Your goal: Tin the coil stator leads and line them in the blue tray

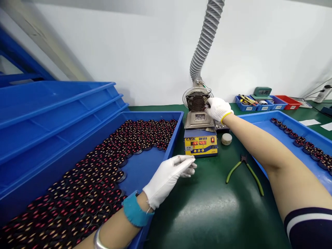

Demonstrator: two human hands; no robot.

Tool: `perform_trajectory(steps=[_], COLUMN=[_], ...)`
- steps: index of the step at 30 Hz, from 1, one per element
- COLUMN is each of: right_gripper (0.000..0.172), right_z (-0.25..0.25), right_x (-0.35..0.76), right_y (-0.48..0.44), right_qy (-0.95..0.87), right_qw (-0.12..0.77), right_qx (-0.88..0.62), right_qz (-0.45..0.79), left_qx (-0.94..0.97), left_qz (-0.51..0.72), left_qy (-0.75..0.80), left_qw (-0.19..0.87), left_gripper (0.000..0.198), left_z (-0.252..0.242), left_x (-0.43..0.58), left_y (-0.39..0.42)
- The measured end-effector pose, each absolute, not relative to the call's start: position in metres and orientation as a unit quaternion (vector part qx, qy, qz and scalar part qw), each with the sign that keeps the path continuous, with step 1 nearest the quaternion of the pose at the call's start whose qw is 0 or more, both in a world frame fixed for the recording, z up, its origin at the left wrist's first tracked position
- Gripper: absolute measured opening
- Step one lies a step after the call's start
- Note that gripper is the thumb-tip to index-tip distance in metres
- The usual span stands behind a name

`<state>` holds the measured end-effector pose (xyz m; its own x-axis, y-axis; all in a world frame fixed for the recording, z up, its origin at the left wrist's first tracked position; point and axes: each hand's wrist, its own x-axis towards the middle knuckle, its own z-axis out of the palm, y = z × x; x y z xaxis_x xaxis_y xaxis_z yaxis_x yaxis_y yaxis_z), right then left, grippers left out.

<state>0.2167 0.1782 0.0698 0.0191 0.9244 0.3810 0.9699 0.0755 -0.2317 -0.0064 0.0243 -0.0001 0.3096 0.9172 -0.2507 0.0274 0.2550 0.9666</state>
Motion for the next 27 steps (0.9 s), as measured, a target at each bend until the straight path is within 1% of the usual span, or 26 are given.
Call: perform_trajectory(steps=[1,3,7,9,16,27], right_gripper=[0.036,0.037,0.033,0.033,0.039,0.032], right_z=[0.070,0.070,0.064,0.060,0.045,0.036], right_x=[0.217,0.215,0.212,0.212,0.213,0.213], right_y=[0.179,0.181,0.183,0.183,0.178,0.178], right_qy=[-0.704,-0.702,-0.648,-0.622,-0.596,-0.586], right_qw=[0.223,0.237,0.282,0.291,0.319,0.358], right_qx=[-0.669,-0.669,-0.701,-0.715,-0.724,-0.706], right_qz=[-0.079,-0.065,0.095,0.131,0.137,0.173], left_qx=[0.502,0.502,0.503,0.503,0.513,0.527], left_qz=[0.350,0.349,0.336,0.329,0.319,0.302], left_qy=[0.470,0.465,0.462,0.465,0.464,0.460], left_qw=[0.636,0.640,0.649,0.650,0.648,0.648], left_gripper=[0.035,0.035,0.033,0.032,0.032,0.035], left_z=[0.000,0.000,0.001,0.001,-0.002,-0.004], left_x=[-0.006,-0.006,-0.005,-0.006,-0.005,-0.005], left_y=[0.024,0.024,0.022,0.022,0.023,0.025])
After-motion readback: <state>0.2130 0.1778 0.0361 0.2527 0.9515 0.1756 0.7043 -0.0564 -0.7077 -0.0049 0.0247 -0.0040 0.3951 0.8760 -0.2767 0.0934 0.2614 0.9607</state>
